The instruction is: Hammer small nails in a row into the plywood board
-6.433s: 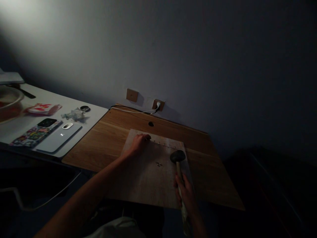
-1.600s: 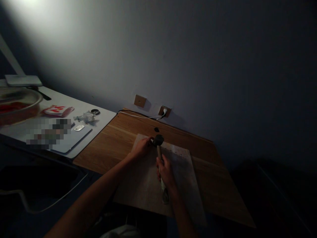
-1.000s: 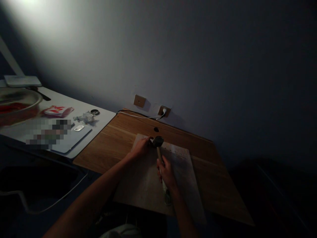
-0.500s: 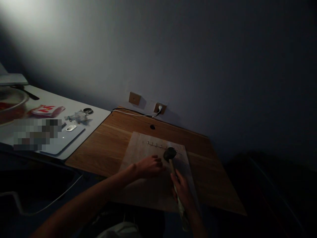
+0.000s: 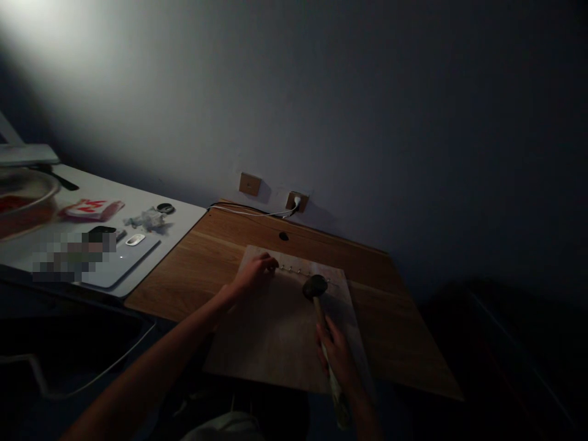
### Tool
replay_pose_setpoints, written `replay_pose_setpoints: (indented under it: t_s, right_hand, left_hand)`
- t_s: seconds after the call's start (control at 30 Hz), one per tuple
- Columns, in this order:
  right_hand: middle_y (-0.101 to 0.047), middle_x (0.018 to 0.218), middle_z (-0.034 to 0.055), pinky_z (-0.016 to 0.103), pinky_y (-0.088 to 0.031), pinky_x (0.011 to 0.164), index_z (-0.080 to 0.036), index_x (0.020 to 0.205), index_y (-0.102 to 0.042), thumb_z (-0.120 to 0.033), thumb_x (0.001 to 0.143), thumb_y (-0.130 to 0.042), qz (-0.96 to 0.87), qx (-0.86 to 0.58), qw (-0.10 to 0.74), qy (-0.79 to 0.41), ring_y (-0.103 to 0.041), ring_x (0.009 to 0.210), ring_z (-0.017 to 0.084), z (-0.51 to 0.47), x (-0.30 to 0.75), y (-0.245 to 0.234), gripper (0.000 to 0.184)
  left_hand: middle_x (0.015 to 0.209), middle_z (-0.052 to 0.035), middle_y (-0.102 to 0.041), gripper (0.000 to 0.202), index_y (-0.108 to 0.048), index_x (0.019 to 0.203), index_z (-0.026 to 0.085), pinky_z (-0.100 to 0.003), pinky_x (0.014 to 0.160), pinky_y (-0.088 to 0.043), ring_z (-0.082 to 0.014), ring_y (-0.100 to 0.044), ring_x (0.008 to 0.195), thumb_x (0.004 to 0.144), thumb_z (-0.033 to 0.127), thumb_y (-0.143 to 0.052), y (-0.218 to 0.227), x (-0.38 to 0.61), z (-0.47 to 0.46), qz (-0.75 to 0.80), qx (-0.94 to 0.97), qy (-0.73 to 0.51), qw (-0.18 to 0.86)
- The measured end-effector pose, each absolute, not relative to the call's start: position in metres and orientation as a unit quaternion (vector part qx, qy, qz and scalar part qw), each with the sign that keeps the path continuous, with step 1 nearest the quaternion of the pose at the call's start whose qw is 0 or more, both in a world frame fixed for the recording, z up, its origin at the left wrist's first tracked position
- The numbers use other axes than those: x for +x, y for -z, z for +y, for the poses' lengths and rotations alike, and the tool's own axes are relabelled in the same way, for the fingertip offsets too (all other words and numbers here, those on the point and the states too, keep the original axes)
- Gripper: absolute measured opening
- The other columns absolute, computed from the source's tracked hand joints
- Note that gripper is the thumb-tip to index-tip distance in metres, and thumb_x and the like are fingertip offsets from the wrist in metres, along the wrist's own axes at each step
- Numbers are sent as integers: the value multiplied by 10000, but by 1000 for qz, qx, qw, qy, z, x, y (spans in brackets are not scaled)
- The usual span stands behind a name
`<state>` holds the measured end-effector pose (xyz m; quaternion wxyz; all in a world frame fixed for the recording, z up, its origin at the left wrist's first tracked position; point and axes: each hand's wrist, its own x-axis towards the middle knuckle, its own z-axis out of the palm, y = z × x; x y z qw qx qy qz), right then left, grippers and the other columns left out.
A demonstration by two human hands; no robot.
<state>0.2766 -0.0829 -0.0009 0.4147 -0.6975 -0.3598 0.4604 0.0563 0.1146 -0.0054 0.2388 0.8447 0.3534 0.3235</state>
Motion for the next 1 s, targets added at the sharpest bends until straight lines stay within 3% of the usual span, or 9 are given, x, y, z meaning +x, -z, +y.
replay_pose_setpoints:
  t_s: [0.13, 0.37, 0.73, 0.87, 1.0]
  right_hand:
    - [-483, 647, -92, 176, -299, 282, -207, 1109, -541, -642, 784, -607, -364, -695, 413, -462, -359, 340, 48, -83, 277, 2, 547]
    - [-522, 693, -74, 176, -308, 295, -228, 1213, -551, -615, 803, -634, -343, -695, 423, -470, -386, 352, 52, -85, 278, 2, 570]
    - [-481, 648, -84, 171, -300, 284, -207, 1057, -577, -639, 785, -644, -399, -667, 414, -475, -380, 350, 52, -69, 254, -6, 515]
    - [-469, 657, -89, 166, -298, 265, -203, 923, -537, -611, 835, -574, -467, -628, 401, -476, -377, 330, 40, -41, 235, -15, 419]
    - [-482, 675, -89, 165, -304, 253, -211, 902, -516, -567, 858, -558, -489, -612, 399, -476, -395, 331, 42, -14, 221, -19, 361]
  left_hand:
    - [944, -76, -713, 233, -735, 980, 154, -262, 757, -506, -164, -657, 789, 855, 103, -546, 15, 44, 137, 429, 811, -319, 239]
    - [1009, -92, -743, 284, -749, 1022, 169, -310, 834, -526, -206, -673, 878, 859, 133, -519, 18, 46, 137, 450, 809, -305, 223]
    - [1003, -85, -690, 270, -745, 994, 174, -300, 823, -510, -193, -650, 877, 842, 107, -532, 28, 45, 139, 407, 813, -338, 243]
    - [983, -79, -722, 349, -702, 1107, 158, -297, 814, -511, -196, -666, 873, 814, 81, -528, 30, 45, 141, 412, 808, -336, 257]
    - [979, -74, -742, 443, -631, 1231, 153, -307, 814, -517, -199, -679, 864, 808, 80, -520, 33, 46, 141, 415, 799, -341, 270]
